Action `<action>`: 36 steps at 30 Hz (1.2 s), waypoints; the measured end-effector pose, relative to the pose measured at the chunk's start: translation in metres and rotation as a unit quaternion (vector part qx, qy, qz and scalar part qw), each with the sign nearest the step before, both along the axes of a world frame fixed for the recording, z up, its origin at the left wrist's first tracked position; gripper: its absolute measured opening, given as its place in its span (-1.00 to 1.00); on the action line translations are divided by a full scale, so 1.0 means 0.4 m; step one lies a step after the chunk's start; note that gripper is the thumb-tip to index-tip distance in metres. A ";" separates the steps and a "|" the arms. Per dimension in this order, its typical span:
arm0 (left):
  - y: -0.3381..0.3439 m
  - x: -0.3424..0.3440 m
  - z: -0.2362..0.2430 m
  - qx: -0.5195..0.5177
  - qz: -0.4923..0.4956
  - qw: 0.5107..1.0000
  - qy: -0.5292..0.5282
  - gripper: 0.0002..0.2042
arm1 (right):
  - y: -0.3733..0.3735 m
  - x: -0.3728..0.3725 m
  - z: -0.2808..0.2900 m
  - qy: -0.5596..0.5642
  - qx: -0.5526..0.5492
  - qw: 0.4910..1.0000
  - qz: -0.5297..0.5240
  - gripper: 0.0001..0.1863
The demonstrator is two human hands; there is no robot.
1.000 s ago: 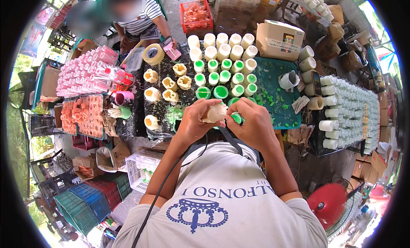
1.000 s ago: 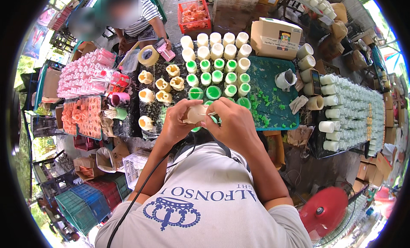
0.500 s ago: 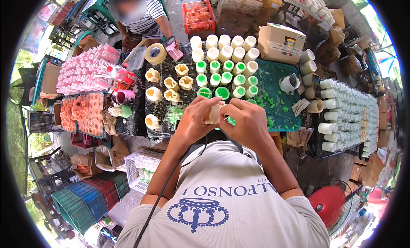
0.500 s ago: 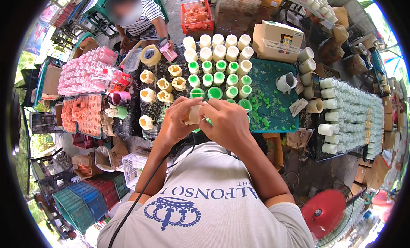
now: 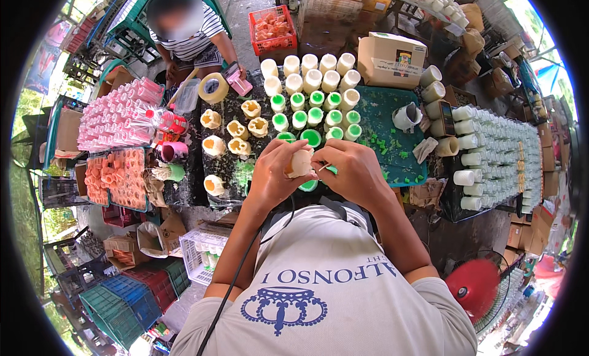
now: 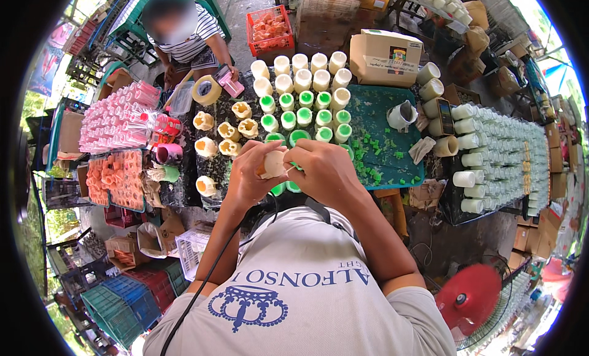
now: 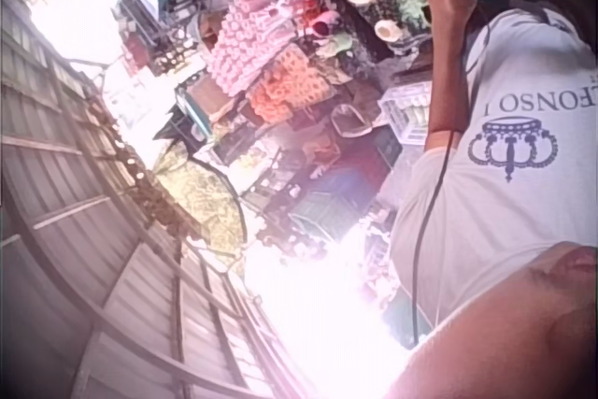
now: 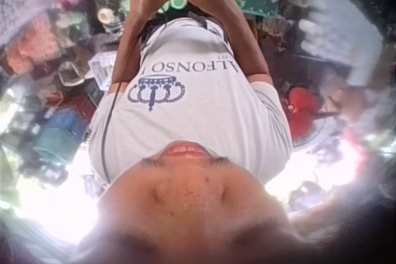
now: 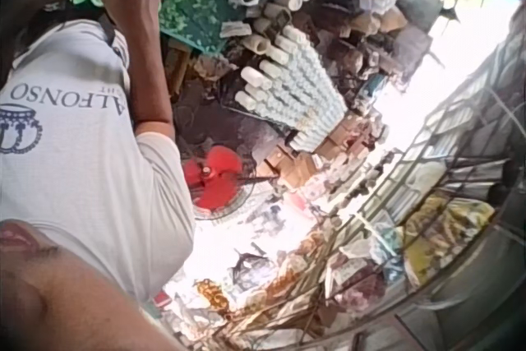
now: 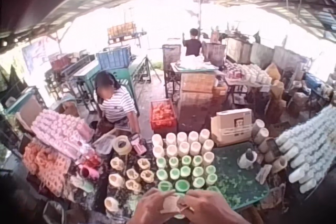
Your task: The person pours a green liquid from a small white pitcher into multiple white candle molds arranged on a table. They then pick up a finished candle, remove it from its mold, and place it aside. The process is repeated for several candles.
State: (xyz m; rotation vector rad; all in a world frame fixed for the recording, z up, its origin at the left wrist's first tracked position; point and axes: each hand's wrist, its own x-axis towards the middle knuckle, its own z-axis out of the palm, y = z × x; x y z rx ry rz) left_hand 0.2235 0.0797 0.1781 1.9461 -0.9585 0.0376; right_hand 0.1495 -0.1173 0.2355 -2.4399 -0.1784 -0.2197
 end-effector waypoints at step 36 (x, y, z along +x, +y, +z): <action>-0.052 -0.014 -0.034 0.009 -0.007 1.000 -0.016 -0.35 | -0.008 -0.014 -0.048 -0.032 0.047 0.998 0.019 -0.93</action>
